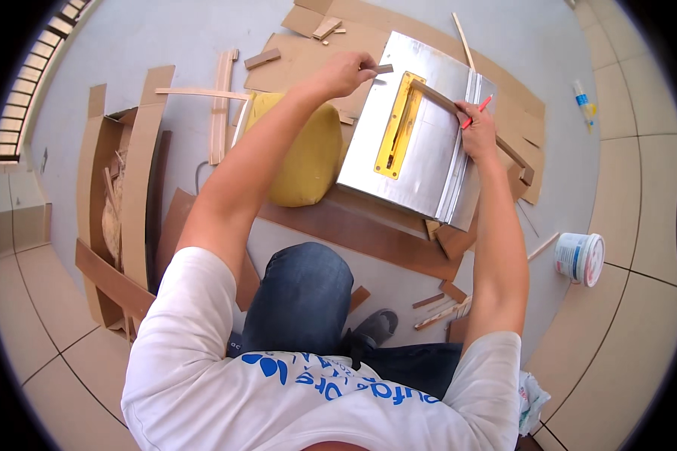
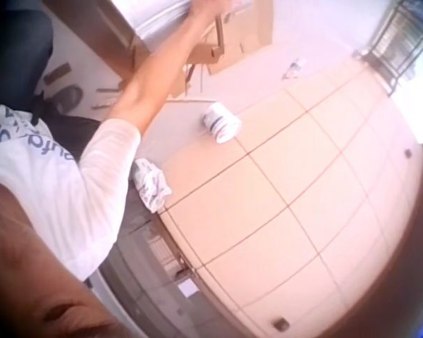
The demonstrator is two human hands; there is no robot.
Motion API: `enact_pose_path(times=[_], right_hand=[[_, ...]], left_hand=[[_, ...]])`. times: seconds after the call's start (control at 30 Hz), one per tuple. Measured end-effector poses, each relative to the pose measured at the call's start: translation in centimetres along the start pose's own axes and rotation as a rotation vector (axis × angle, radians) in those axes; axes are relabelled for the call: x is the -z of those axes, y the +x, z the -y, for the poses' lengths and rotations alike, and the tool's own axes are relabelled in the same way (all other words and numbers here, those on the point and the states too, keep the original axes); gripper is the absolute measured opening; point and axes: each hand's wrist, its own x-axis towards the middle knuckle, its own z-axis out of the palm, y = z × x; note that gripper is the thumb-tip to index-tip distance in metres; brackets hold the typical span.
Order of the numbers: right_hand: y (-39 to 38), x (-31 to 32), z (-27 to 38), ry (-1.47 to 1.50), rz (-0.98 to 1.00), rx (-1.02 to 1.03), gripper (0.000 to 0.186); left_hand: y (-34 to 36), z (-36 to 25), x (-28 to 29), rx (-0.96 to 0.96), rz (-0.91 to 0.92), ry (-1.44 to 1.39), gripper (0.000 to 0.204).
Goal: The person marks wooden planks with a pencil, cuts them to size using a table saw, and fits them onto a wooden floor structure by hand.
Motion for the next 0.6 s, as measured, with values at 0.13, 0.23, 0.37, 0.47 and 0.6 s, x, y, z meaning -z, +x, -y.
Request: enact_pose_path(times=[0.13, 0.23, 0.37, 0.47, 0.6], right_hand=[[2.1, -2.4, 1.5, 0.014, 0.099, 0.052, 0.026], [2.8, -3.4, 3.0, -0.004, 0.128, 0.033, 0.026], [2.3, -2.8, 3.4, -0.025, 0.143, 0.044, 0.025], [1.3, -1.5, 1.6, -0.028, 0.107, -0.025, 0.023], [0.9, -1.5, 2.8, -0.032, 0.12, -0.023, 0.019]], left_hand=[[2.0, -2.3, -0.1, -0.084, 0.052, 0.067, 0.025], [2.9, -2.6, -0.6, -0.171, 0.104, 0.259, 0.028], [3.5, -2.2, -1.0, -0.197, 0.143, 0.343, 0.031], [3.4, -2.9, -1.5, -0.202, 0.152, 0.324, 0.031], [2.3, -2.5, -0.9, -0.228, 0.139, 0.338, 0.03]])
